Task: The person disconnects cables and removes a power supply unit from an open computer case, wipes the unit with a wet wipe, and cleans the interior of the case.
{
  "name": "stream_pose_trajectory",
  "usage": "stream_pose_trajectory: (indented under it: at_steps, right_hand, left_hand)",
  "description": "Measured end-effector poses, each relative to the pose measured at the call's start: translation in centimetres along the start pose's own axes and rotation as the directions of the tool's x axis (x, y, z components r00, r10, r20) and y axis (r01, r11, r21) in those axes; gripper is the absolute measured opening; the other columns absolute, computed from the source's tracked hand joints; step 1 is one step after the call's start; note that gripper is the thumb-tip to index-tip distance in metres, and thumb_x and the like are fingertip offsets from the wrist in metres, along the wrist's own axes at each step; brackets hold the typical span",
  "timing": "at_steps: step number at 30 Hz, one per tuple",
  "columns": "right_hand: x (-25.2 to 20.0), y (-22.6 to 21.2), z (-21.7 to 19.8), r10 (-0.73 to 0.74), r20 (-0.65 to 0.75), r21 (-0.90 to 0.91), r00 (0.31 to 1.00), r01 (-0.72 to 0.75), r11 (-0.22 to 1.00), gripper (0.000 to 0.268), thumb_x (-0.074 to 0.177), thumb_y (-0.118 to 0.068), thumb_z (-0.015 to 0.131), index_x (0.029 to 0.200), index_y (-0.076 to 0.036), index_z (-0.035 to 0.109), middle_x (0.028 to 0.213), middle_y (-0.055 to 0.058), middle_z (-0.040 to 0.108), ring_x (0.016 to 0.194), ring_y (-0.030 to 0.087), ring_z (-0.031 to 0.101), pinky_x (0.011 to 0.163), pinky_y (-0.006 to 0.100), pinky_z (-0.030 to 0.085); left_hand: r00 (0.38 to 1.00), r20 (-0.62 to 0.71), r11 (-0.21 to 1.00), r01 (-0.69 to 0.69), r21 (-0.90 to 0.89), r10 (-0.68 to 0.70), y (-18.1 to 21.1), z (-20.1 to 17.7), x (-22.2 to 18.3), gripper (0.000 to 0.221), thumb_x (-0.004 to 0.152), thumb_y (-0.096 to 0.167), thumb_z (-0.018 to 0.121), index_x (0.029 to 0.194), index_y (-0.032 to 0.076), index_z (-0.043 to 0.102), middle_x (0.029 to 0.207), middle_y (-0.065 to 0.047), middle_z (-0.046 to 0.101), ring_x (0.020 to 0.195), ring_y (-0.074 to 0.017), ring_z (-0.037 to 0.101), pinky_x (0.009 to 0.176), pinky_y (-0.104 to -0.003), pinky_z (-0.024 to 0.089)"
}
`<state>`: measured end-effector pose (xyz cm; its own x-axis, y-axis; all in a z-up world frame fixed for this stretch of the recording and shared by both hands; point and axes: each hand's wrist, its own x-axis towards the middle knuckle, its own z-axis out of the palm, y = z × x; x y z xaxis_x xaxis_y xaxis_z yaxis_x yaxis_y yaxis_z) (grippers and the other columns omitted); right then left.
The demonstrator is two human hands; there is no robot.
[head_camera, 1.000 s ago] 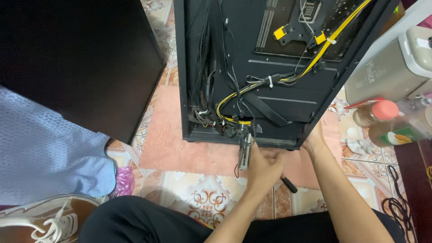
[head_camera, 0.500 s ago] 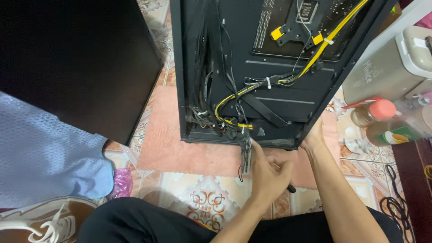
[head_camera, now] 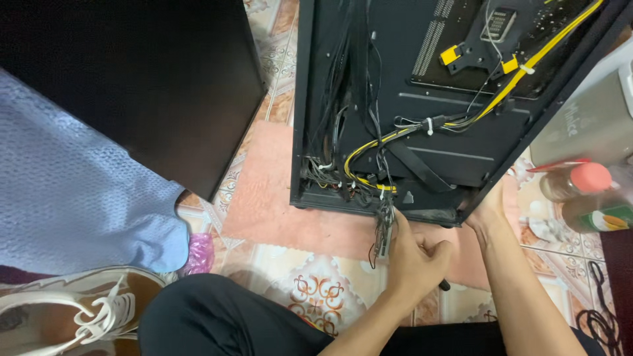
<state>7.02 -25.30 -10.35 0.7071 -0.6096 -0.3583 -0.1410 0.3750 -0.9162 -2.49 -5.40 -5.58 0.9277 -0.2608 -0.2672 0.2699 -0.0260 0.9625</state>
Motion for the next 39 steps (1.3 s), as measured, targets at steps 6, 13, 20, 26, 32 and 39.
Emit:
stream_pose_trajectory:
  at_steps: [6,13,20,26,32,39]
  right_hand:
    - [0.1,0.2,-0.3,0.0,-0.006,0.005,1.0,0.0,1.0,0.046,0.105,-0.049,0.048,0.116,-0.009,0.067,0.104,0.005,0.067,0.092,0.018,0.067,0.084,0.029,0.059]
    - [0.2,0.3,-0.2,-0.005,-0.036,0.021,0.999,0.006,1.0,0.049,0.106,-0.05,0.045,0.117,-0.008,0.068,0.105,0.006,0.069,0.092,0.019,0.069,0.084,0.03,0.059]
    - [-0.9,-0.8,0.1,-0.044,-0.083,0.034,0.996,0.047,0.998,0.052,0.106,-0.051,0.042,0.117,-0.007,0.068,0.106,0.007,0.072,0.093,0.02,0.071,0.084,0.03,0.06]
    - [-1.7,-1.0,1.1,-0.056,-0.103,0.07,0.993,0.064,0.996,0.055,0.106,-0.053,0.04,0.118,-0.007,0.068,0.107,0.008,0.074,0.093,0.021,0.072,0.085,0.031,0.061]
    - [-2.8,-0.9,-0.6,-0.064,-0.127,0.118,0.99,0.079,0.99,0.058,0.107,-0.054,0.038,0.119,-0.006,0.068,0.108,0.009,0.076,0.094,0.021,0.074,0.085,0.031,0.062]
    - [-12.2,1.7,-1.1,-0.664,-0.285,-0.523,0.691,0.469,0.712,0.019,0.111,-0.017,0.066,0.105,-0.002,0.077,0.089,0.015,0.071,0.08,0.02,0.064,0.073,0.035,0.05]
  left_hand:
    - [0.999,0.009,0.996,0.041,-0.084,-0.04,0.8,-0.1,-0.6,0.106,0.081,0.014,0.06,0.165,-0.002,-0.004,0.064,0.005,0.056,0.06,-0.0069,0.054,0.069,-0.024,0.052]
    - [0.998,0.017,0.997,-0.056,0.059,0.055,1.5,0.4,-1.3,0.109,0.079,0.015,0.058,0.162,-0.009,-0.009,0.057,0.004,0.055,0.055,-0.0153,0.055,0.068,-0.034,0.054]
    - [0.997,0.046,0.993,0.052,0.106,-0.057,1.7,1.3,-2.5,0.092,0.094,0.029,0.055,0.164,0.002,0.002,0.084,0.0,0.075,0.079,-0.026,0.073,0.072,-0.043,0.055]
    - [0.985,-0.012,0.979,0.173,0.111,-0.173,-0.9,0.6,-3.3,0.031,0.087,0.026,0.06,0.116,0.015,0.057,0.085,0.0,0.074,0.076,-0.018,0.073,0.071,-0.036,0.056]
    - [0.938,0.092,0.918,-0.346,0.194,0.334,7.0,-8.2,-2.8,0.007,0.089,0.011,0.069,0.086,0.016,0.072,0.082,0.001,0.074,0.075,-0.0112,0.068,0.072,-0.027,0.054]
    - [0.566,-0.332,0.623,-0.46,0.633,0.754,12.1,-19.1,6.6,0.032,0.099,0.02,0.073,0.12,0.001,0.057,0.098,-0.021,0.064,0.09,-0.0421,0.069,0.073,-0.045,0.058]
